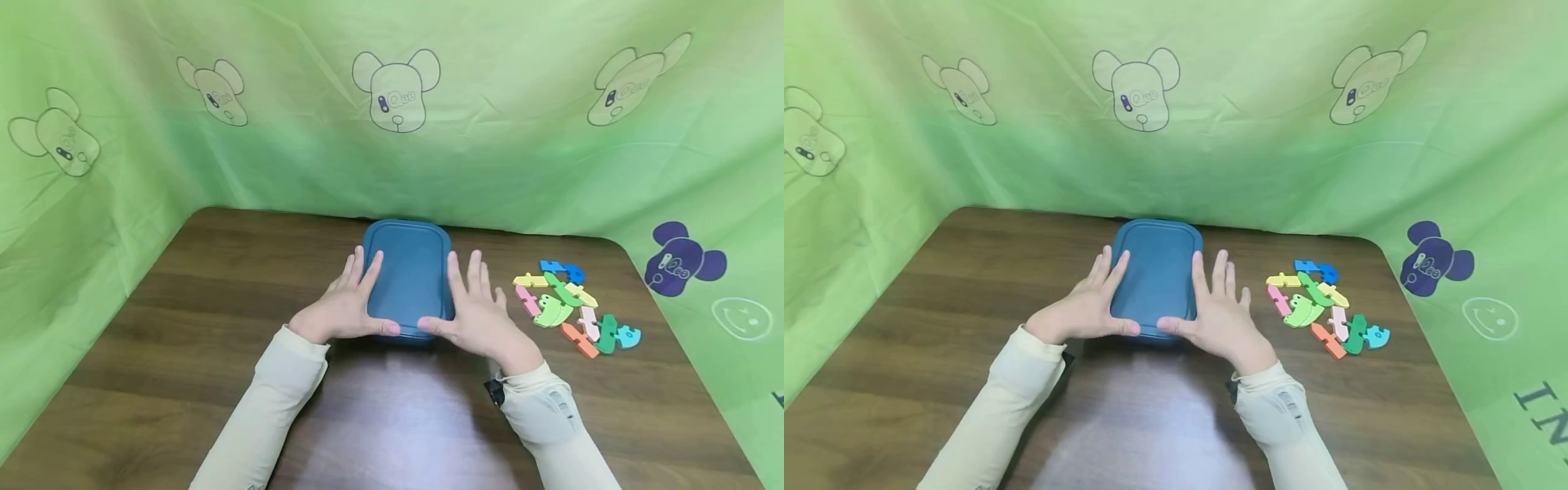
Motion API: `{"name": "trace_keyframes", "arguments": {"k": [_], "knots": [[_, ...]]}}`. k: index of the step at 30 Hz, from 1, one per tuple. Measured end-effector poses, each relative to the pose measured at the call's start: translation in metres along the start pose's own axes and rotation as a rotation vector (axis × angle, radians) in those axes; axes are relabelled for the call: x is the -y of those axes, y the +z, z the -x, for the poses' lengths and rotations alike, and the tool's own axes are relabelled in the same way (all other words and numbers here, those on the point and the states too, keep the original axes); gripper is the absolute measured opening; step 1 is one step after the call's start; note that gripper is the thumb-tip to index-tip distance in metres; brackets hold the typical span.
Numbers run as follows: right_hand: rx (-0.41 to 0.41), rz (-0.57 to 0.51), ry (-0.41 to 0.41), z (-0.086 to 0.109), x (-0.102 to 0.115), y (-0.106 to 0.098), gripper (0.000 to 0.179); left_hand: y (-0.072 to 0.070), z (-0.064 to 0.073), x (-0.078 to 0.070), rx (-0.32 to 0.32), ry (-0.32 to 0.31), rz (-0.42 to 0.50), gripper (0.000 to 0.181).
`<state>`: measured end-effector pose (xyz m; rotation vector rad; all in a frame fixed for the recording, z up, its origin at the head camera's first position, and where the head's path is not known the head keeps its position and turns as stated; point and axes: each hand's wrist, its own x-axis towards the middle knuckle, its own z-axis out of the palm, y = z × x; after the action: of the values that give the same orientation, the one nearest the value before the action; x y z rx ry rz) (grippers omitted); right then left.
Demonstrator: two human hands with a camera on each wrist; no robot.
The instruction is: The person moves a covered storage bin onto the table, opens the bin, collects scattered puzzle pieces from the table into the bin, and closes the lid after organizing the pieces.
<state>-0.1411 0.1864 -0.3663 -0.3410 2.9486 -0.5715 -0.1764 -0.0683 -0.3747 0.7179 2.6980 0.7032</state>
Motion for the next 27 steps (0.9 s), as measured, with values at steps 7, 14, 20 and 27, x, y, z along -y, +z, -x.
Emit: {"name": "trace_keyframes", "arguments": {"k": [7, 14, 20, 27], "knots": [[0.136, -0.098, -0.002, -0.002, -0.005, 0.015, 0.133, 0.009, 0.007, 0.004, 0.053, -0.07, 0.094, 0.132], [0.13, -0.223, -0.039, -0.003, -0.011, 0.022, 0.135, 0.014, 0.012, 0.006, 0.052, -0.09, 0.16, 0.128], [0.111, -0.301, -0.078, -0.005, -0.012, 0.024, 0.139, 0.016, 0.013, 0.012, 0.056, -0.072, 0.244, 0.127], [0.106, -0.325, -0.069, -0.007, -0.014, 0.024, 0.142, 0.014, 0.011, 0.011, 0.051, -0.054, 0.28, 0.126]]}}
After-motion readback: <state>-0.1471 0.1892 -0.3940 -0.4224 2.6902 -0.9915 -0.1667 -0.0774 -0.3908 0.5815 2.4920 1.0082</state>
